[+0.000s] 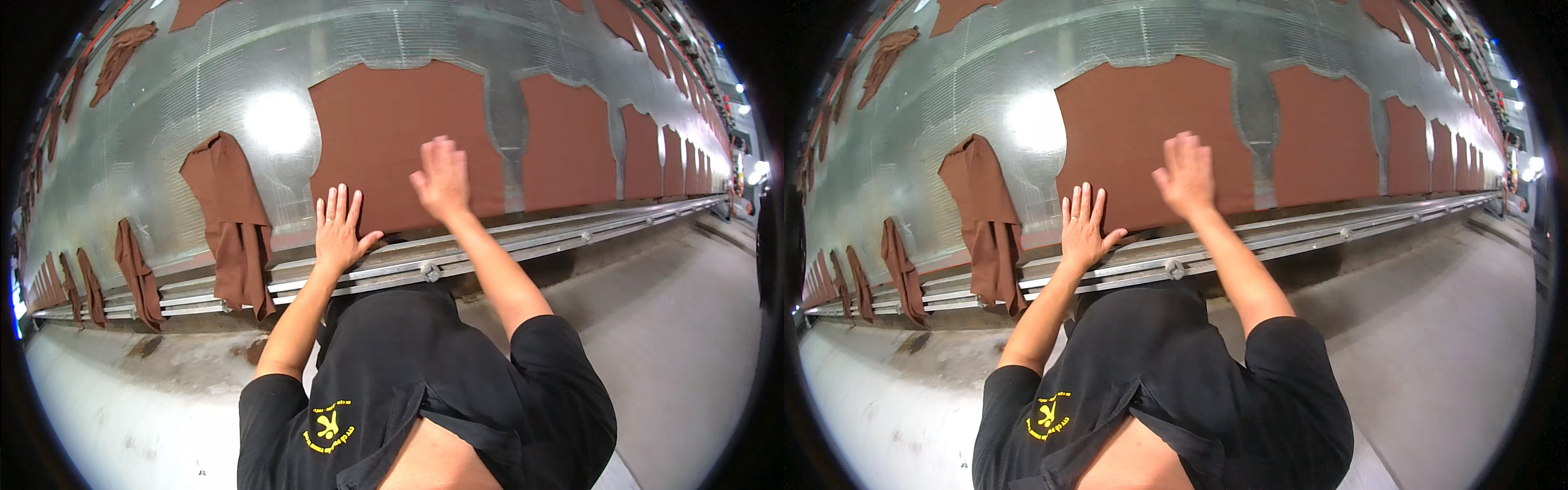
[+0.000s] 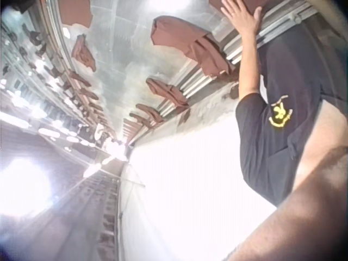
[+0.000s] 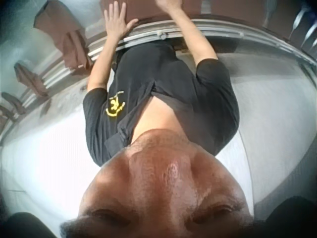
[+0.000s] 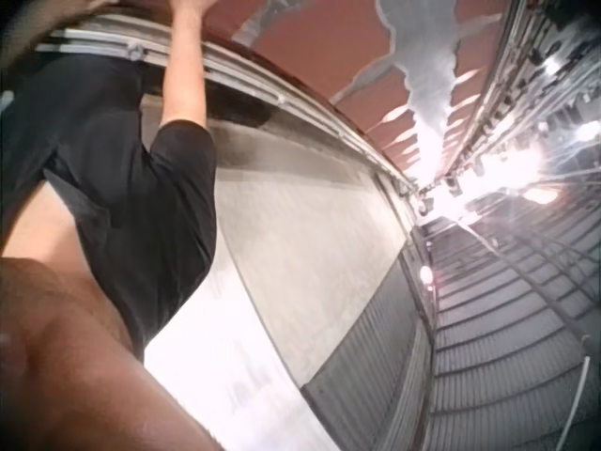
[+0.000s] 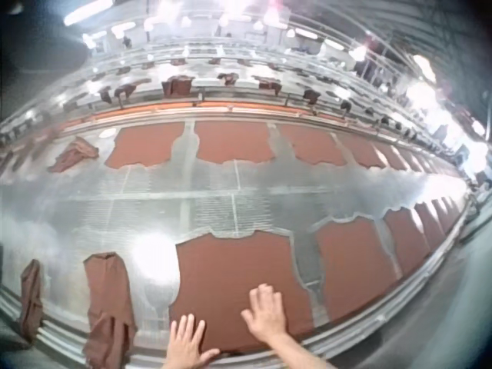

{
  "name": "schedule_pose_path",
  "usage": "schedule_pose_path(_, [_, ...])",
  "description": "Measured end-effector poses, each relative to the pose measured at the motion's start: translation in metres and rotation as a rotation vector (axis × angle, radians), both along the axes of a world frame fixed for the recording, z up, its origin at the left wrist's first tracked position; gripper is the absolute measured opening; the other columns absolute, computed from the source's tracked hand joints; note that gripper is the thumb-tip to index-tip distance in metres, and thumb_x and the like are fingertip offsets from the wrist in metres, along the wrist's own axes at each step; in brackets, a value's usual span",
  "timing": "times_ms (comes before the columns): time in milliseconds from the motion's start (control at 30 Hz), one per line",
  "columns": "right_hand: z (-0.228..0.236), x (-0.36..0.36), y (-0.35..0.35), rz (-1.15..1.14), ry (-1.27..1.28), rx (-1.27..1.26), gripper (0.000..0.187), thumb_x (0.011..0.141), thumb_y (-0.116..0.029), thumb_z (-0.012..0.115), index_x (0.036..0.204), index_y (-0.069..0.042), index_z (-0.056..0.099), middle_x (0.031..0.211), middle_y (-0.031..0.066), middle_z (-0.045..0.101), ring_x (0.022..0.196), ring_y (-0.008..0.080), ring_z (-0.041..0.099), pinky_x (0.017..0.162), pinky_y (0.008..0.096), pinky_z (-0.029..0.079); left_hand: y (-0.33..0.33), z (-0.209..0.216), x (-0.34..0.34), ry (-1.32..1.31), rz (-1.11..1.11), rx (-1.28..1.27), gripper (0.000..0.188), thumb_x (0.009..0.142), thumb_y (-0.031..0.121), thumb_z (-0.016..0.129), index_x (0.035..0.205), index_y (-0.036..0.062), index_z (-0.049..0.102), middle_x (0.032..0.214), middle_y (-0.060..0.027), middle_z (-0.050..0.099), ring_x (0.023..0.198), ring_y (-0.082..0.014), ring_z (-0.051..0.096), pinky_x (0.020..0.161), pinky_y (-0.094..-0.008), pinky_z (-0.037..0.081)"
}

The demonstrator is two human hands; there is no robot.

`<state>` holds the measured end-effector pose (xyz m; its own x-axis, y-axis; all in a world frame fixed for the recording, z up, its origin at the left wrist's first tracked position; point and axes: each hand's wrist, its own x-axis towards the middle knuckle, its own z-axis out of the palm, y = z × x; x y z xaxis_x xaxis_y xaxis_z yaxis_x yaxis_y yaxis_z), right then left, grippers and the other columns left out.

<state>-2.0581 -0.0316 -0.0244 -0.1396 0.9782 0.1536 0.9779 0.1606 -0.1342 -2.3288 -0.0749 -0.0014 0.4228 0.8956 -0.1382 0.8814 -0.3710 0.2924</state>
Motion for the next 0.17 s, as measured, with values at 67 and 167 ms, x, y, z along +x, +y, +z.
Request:
schedule_pose_path(67, [-0.006, 0.045, 0.004, -0.248, -0.132, -0.018, 0.070, 0.101, -0.045, 0.050, 0.153, -0.001, 0.037, 0.160, 0.0283, 0.030, 0.149, 0.0434, 0.028, 0.119, 0.0602, 0.022, -0.014, -0.004, -0.002, 0.020, 0.030, -0.008, 0.099, 0.087, 0.070, 0.058, 0.160, 0.0096, 0.028, 0.166, -0.0229, 0.018, 0.155, -0.0375, 0.014, 0.124, -0.0551, 0.012])
schedule_pose_path(167, [-0.023, 0.062, -0.007, -0.403, -0.076, 0.010, 0.069, 0.105, -0.046, 0.043, 0.154, 0.001, 0.034, 0.162, 0.0286, 0.027, 0.151, 0.0439, 0.025, 0.120, 0.0606, 0.020, -0.034, -0.004, -0.005, 0.059, 0.119, 0.052, 0.099, 0.088, 0.067, 0.060, 0.161, 0.0106, 0.025, 0.167, -0.0224, 0.017, 0.155, -0.0405, 0.014, 0.124, -0.0554, 0.013])
